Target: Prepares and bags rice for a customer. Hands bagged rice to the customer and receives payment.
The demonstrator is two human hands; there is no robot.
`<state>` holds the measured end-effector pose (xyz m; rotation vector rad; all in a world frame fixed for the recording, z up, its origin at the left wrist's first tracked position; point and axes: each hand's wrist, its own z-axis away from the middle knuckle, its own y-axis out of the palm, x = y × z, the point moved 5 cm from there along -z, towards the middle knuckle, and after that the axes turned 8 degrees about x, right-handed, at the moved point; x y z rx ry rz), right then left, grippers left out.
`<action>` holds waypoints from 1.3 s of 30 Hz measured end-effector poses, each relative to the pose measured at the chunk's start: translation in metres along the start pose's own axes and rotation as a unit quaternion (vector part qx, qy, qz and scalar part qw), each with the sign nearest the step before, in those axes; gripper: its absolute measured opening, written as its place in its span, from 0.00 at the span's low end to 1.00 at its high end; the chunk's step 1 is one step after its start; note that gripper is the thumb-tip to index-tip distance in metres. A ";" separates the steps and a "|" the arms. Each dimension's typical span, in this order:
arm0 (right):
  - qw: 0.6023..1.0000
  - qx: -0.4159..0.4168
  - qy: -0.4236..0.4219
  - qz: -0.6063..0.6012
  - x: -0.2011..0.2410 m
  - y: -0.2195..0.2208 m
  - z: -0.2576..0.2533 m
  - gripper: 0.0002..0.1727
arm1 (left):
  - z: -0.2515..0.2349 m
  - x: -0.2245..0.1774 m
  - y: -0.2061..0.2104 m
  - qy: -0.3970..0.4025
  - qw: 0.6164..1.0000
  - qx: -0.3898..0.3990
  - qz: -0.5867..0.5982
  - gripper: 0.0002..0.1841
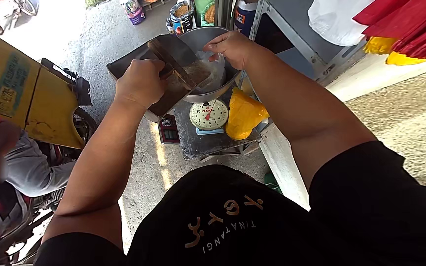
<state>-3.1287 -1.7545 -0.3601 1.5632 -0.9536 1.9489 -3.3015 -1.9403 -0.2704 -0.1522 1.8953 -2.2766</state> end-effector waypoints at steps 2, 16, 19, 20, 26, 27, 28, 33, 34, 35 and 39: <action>1.000 0.000 -0.003 0.002 0.000 0.001 0.000 0.15 | 0.000 0.001 0.000 -0.003 1.000 0.000 0.000 0.11; 1.000 -0.005 -0.003 -0.016 0.000 0.008 0.003 0.15 | 0.002 0.004 0.000 -0.008 1.000 0.002 0.002 0.13; 1.000 -0.007 -0.006 -0.017 0.001 0.009 0.003 0.15 | 0.003 0.005 0.000 -0.006 1.000 0.001 0.003 0.14; 1.000 -0.008 -0.008 -0.020 0.001 0.009 0.003 0.14 | 0.003 0.005 0.000 -0.006 1.000 0.002 0.004 0.14; 1.000 -0.012 -0.009 -0.019 0.001 0.009 0.003 0.14 | 0.005 0.007 -0.001 -0.008 1.000 0.001 0.002 0.13; 1.000 -0.012 -0.009 -0.019 -0.001 0.009 0.004 0.14 | 0.006 0.007 0.000 -0.008 1.000 0.001 0.003 0.13; 1.000 -0.015 -0.007 -0.017 -0.001 0.010 0.004 0.14 | 0.006 0.008 0.000 -0.008 1.000 0.000 0.002 0.13; 1.000 -0.023 0.013 0.000 -0.001 0.011 0.007 0.15 | 0.007 0.010 0.000 0.000 1.000 -0.001 -0.006 0.12; 1.000 -0.023 0.013 -0.002 -0.001 0.012 0.008 0.14 | 0.008 0.010 0.000 0.002 1.000 -0.001 -0.007 0.12; 1.000 -0.025 0.011 -0.003 -0.001 0.012 0.008 0.14 | 0.008 0.011 0.000 0.003 1.000 -0.003 -0.009 0.12; 0.999 -0.032 0.008 -0.008 0.000 0.016 0.012 0.15 | 0.011 0.015 0.001 0.006 1.000 -0.003 -0.004 0.13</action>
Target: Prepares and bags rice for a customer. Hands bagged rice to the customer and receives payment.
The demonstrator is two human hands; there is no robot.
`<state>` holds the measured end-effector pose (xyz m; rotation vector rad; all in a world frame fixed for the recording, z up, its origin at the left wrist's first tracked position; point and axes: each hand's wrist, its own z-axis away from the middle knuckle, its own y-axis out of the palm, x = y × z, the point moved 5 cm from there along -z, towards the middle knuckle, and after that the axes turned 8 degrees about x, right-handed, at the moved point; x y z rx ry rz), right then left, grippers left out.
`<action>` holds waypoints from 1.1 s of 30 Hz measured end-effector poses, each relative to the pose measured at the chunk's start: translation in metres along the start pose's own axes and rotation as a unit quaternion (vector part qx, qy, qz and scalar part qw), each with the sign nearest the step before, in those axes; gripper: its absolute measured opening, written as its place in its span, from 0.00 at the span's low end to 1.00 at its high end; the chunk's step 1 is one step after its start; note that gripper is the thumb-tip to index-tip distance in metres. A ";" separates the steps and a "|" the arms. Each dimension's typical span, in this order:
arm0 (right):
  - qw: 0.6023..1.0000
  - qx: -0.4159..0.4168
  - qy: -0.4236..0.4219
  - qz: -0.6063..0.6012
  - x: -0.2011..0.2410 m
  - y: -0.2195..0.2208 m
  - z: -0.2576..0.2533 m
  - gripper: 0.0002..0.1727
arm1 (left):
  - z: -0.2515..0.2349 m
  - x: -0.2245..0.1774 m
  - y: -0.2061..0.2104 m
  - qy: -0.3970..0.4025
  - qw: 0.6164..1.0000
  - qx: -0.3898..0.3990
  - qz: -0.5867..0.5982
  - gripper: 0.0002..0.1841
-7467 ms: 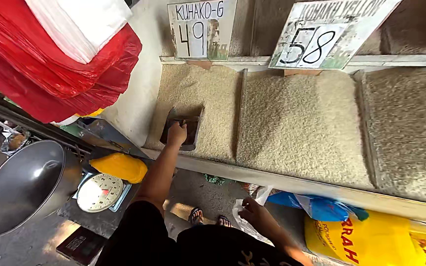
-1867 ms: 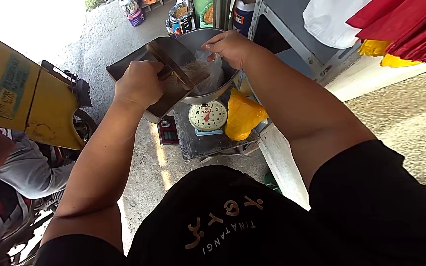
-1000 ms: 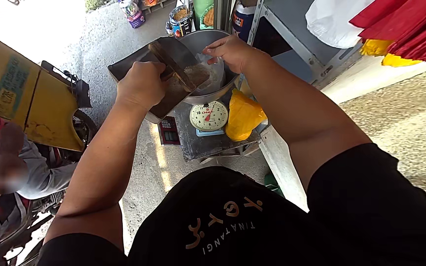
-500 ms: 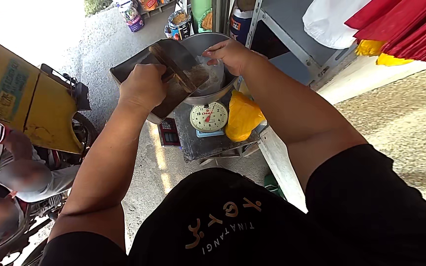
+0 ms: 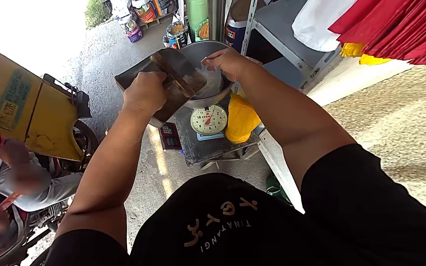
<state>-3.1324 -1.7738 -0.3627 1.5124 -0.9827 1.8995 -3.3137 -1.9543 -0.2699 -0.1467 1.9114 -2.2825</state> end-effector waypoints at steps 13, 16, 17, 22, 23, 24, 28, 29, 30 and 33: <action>0.988 -0.142 -0.060 0.005 -0.006 0.017 0.038 0.22 | 0.032 0.048 0.029 0.036 0.990 -0.065 0.124 0.19; 0.942 -0.299 -0.121 0.090 -0.014 0.020 0.089 0.23 | 0.044 0.069 0.046 0.036 0.978 -0.080 0.189 0.23; 0.924 -0.338 -0.138 0.118 -0.022 0.028 0.112 0.21 | 0.047 0.077 0.053 0.034 0.975 -0.076 0.208 0.24; 0.946 -0.241 -0.150 0.156 -0.132 0.113 0.226 0.15 | 0.084 0.080 0.082 0.145 0.954 -0.112 0.236 0.23; 0.966 -0.190 -0.120 0.128 -0.157 0.127 0.253 0.17 | 0.094 0.070 0.087 0.175 0.950 -0.106 0.235 0.23; 0.981 -0.152 -0.075 0.099 -0.179 0.138 0.280 0.18 | 0.102 0.057 0.090 0.200 0.948 -0.084 0.233 0.23; 0.980 -0.186 0.063 0.029 -0.246 0.147 0.386 0.18 | 0.126 -0.017 0.104 0.292 0.931 0.050 0.213 0.25; 0.973 -0.217 0.081 0.010 -0.259 0.145 0.408 0.18 | 0.128 -0.040 0.110 0.311 0.925 0.075 0.207 0.26; 0.965 -0.245 0.097 -0.009 -0.268 0.142 0.427 0.18 | 0.130 -0.067 0.117 0.329 0.918 0.095 0.201 0.26; 0.953 -0.274 0.123 -0.046 -0.282 0.126 0.470 0.17 | 0.132 -0.168 0.132 0.342 0.910 0.170 0.160 0.26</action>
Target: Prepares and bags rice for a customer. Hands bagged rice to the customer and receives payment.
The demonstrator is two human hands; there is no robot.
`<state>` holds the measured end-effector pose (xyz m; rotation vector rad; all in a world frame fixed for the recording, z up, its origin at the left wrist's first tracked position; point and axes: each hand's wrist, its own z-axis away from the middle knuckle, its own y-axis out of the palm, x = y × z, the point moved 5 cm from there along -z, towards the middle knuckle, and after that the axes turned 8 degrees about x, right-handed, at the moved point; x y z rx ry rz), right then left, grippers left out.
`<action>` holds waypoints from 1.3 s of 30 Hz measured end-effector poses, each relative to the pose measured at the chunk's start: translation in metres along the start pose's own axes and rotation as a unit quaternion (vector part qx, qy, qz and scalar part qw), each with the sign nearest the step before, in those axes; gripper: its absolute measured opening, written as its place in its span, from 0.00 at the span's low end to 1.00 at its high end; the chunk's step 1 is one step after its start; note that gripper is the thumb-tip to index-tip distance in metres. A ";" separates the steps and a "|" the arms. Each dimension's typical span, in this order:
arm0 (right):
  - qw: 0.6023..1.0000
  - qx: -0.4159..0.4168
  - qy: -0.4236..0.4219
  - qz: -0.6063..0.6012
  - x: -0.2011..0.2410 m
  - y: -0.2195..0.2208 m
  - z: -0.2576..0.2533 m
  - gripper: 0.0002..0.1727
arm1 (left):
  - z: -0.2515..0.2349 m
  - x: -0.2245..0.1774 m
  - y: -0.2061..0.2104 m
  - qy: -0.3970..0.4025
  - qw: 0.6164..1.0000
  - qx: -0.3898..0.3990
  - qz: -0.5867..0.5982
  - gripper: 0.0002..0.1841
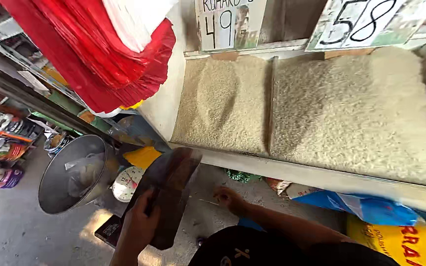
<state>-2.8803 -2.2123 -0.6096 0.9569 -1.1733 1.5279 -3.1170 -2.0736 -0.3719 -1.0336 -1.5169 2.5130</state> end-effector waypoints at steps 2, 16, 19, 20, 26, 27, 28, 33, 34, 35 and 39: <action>1.000 0.010 -0.001 -0.001 0.002 -0.024 0.014 0.16 | -0.058 -0.057 0.023 -0.011 0.997 0.077 -0.028 0.26; 0.994 0.073 -0.042 0.069 -0.004 -0.112 0.046 0.17 | -0.197 -0.155 0.046 0.033 0.998 0.036 -0.032 0.23; 0.995 0.083 -0.032 0.046 0.000 -0.106 0.025 0.18 | -0.125 -0.057 -0.031 -0.042 0.990 -0.131 -0.026 0.16; 0.995 0.087 -0.023 0.036 0.001 -0.102 0.015 0.18 | -0.107 -0.015 -0.060 -0.098 0.975 -0.196 -0.045 0.16; 0.990 0.138 -0.006 0.020 0.035 -0.040 -0.062 0.18 | -0.077 0.192 -0.190 -0.383 0.895 -0.226 -0.027 0.23; 0.990 0.140 -0.019 0.025 0.043 -0.026 -0.079 0.17 | -0.085 0.211 -0.195 -0.394 0.897 -0.199 -0.022 0.26; 0.989 0.141 -0.035 0.034 0.051 -0.010 -0.096 0.17 | -0.095 0.228 -0.196 -0.395 0.902 -0.172 -0.018 0.27; 0.978 0.178 -0.091 0.054 0.097 0.059 -0.154 0.17 | -0.132 0.289 -0.179 -0.370 0.926 -0.051 -0.049 0.23; 0.977 0.183 -0.100 0.052 0.101 0.066 -0.158 0.16 | -0.132 0.290 -0.179 -0.358 0.931 -0.036 -0.056 0.22; 0.975 0.187 -0.104 0.053 0.103 0.070 -0.160 0.16 | -0.129 0.288 -0.183 -0.341 0.937 -0.035 -0.063 0.20; 0.979 0.199 -0.020 0.045 0.083 0.065 -0.160 0.17 | -0.112 0.265 -0.200 -0.251 0.951 -0.144 0.106 0.24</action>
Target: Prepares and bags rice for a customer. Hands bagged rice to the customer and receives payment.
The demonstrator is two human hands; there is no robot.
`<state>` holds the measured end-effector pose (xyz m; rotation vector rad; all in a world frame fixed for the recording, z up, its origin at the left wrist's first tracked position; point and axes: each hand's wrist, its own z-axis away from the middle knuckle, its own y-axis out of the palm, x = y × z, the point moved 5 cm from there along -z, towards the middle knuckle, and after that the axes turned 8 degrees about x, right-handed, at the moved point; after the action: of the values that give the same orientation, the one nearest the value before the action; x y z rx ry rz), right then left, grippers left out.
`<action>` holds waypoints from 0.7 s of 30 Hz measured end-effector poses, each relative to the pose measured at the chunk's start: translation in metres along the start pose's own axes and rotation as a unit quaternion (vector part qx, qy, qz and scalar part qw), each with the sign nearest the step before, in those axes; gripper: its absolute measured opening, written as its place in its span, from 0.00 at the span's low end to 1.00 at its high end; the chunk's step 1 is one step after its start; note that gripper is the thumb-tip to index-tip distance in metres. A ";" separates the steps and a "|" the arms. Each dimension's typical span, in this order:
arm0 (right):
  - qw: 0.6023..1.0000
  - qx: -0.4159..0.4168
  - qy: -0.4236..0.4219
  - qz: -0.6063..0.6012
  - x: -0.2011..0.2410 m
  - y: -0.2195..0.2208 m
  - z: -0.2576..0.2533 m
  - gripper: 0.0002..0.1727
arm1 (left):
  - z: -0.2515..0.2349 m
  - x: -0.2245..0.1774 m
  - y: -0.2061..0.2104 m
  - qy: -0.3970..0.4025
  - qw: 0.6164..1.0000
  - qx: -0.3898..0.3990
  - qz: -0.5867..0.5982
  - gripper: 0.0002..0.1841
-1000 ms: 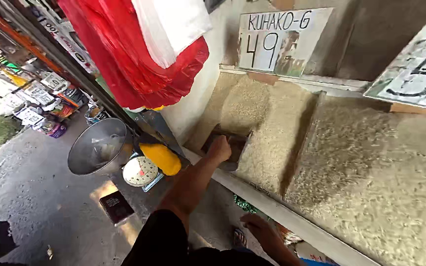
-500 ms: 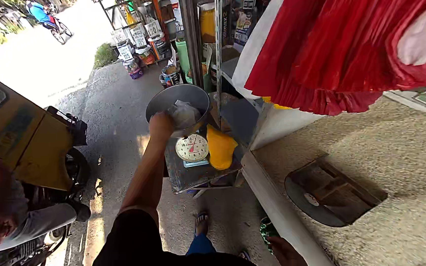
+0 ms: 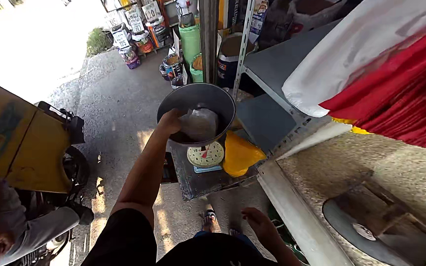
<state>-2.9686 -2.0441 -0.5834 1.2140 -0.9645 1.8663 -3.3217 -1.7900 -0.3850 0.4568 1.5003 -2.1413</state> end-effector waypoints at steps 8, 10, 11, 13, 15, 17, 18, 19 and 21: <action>0.997 0.054 0.041 0.027 -0.016 -0.029 -0.006 0.18 | 0.012 -0.051 0.055 -0.047 0.884 -0.040 0.463 0.43; 0.996 0.073 0.028 0.036 -0.009 -0.037 -0.009 0.19 | 0.006 -0.065 0.048 -0.028 0.910 -0.089 0.404 0.37; 0.996 0.074 0.012 0.039 -0.005 -0.041 -0.008 0.19 | 0.003 -0.069 0.041 -0.024 0.929 -0.115 0.352 0.37; 0.996 0.067 -0.028 0.048 -0.002 -0.050 -0.001 0.19 | 0.000 -0.081 0.025 -0.014 0.952 -0.142 0.271 0.36; 0.996 0.059 -0.042 0.056 -0.008 -0.059 0.011 0.18 | 0.003 -0.102 0.011 0.007 0.954 -0.125 0.273 0.29; 0.995 0.056 -0.041 0.073 -0.021 -0.066 0.023 0.18 | 0.004 -0.118 -0.006 0.012 0.943 -0.120 0.309 0.23; 0.994 0.058 -0.038 0.080 -0.027 -0.069 0.029 0.18 | 0.006 -0.123 -0.018 0.011 0.936 -0.136 0.324 0.22; 0.994 0.057 -0.037 0.086 -0.032 -0.070 0.035 0.18 | 0.012 -0.125 -0.030 0.012 0.926 -0.161 0.342 0.19; 0.994 0.061 -0.037 0.085 -0.038 -0.073 0.040 0.17 | 0.036 -0.131 -0.062 0.036 0.905 -0.210 0.368 0.16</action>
<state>-2.8775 -2.0502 -0.5927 1.3161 -1.0338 2.0510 -3.2476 -1.7812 -0.2551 0.7927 1.4567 -1.1939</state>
